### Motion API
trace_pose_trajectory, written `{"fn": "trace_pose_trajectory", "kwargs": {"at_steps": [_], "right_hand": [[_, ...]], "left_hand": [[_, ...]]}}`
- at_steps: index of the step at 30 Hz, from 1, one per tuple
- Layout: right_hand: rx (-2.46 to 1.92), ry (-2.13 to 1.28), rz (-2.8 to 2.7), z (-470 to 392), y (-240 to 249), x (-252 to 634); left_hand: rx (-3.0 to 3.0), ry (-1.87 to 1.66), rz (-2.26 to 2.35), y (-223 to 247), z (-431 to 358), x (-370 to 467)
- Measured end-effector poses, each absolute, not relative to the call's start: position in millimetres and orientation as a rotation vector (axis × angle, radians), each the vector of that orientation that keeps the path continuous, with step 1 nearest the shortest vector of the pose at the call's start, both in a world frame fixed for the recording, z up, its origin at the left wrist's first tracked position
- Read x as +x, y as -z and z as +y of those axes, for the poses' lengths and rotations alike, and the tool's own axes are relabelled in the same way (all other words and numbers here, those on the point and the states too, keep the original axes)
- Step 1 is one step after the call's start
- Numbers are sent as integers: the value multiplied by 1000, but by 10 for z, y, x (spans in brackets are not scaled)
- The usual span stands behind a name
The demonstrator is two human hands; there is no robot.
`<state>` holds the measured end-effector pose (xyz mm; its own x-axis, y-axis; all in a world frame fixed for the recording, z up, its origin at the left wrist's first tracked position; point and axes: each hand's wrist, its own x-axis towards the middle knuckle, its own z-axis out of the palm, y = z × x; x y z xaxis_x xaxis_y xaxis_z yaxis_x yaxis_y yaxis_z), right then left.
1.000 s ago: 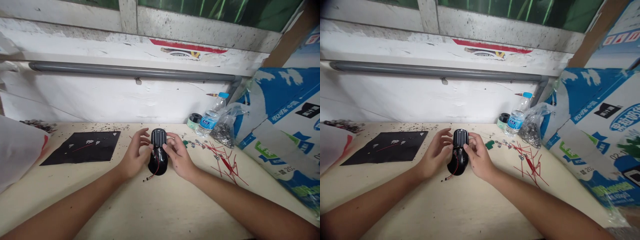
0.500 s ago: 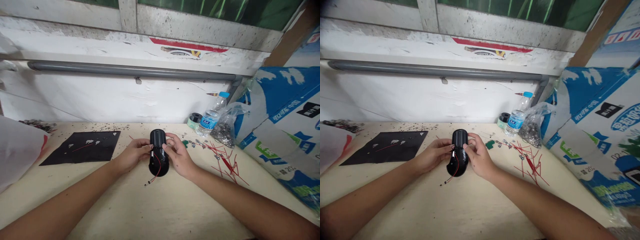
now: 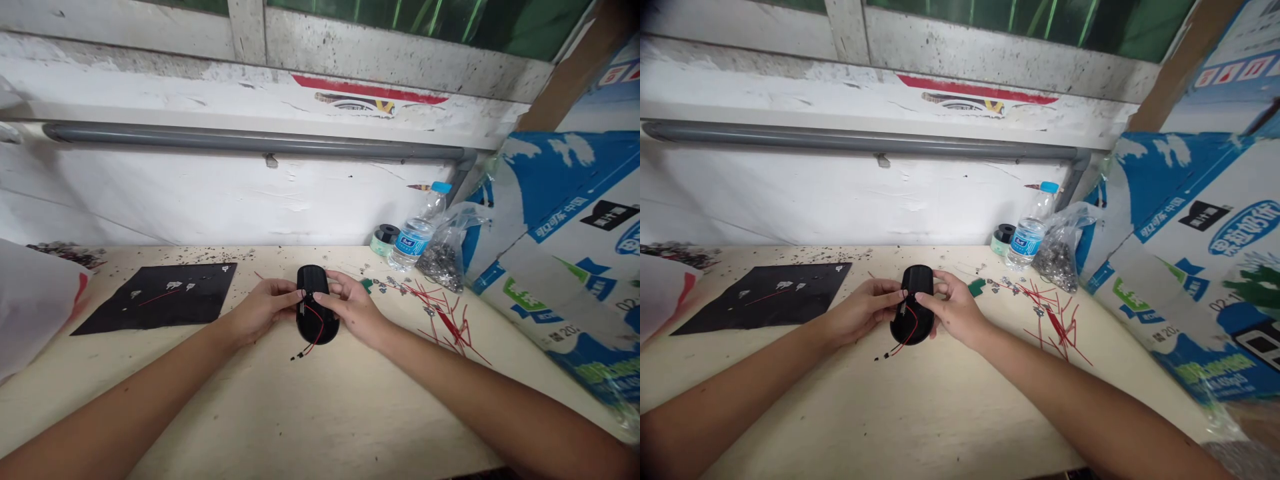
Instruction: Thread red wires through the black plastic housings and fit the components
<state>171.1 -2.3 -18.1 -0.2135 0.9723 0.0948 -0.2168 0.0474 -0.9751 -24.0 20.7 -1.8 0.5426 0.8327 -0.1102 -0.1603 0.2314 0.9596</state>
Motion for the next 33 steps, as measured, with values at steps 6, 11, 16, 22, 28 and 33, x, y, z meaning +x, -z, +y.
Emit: {"fn": "trace_pose_trajectory", "kwargs": {"at_steps": [6, 11, 16, 22, 28, 33], "right_hand": [[-931, -1299, -1273, -32, 198, 1703], [-987, -1266, -1240, -50, 225, 1680], [-1002, -1238, -1246, -78, 202, 1654], [-975, -1245, -1267, -100, 172, 1649], [-953, -1252, -1255, -98, 186, 1638], [-942, -1242, -1273, -90, 215, 1641]], "left_hand": [[1163, -776, 718, 56, 221, -247], [1227, -770, 710, 78, 218, -271], [1409, -800, 751, 74, 201, -265], [1504, -780, 723, 41, 184, -255], [1541, -793, 747, 31, 172, -250], [1537, -802, 735, 34, 161, -245]]}}
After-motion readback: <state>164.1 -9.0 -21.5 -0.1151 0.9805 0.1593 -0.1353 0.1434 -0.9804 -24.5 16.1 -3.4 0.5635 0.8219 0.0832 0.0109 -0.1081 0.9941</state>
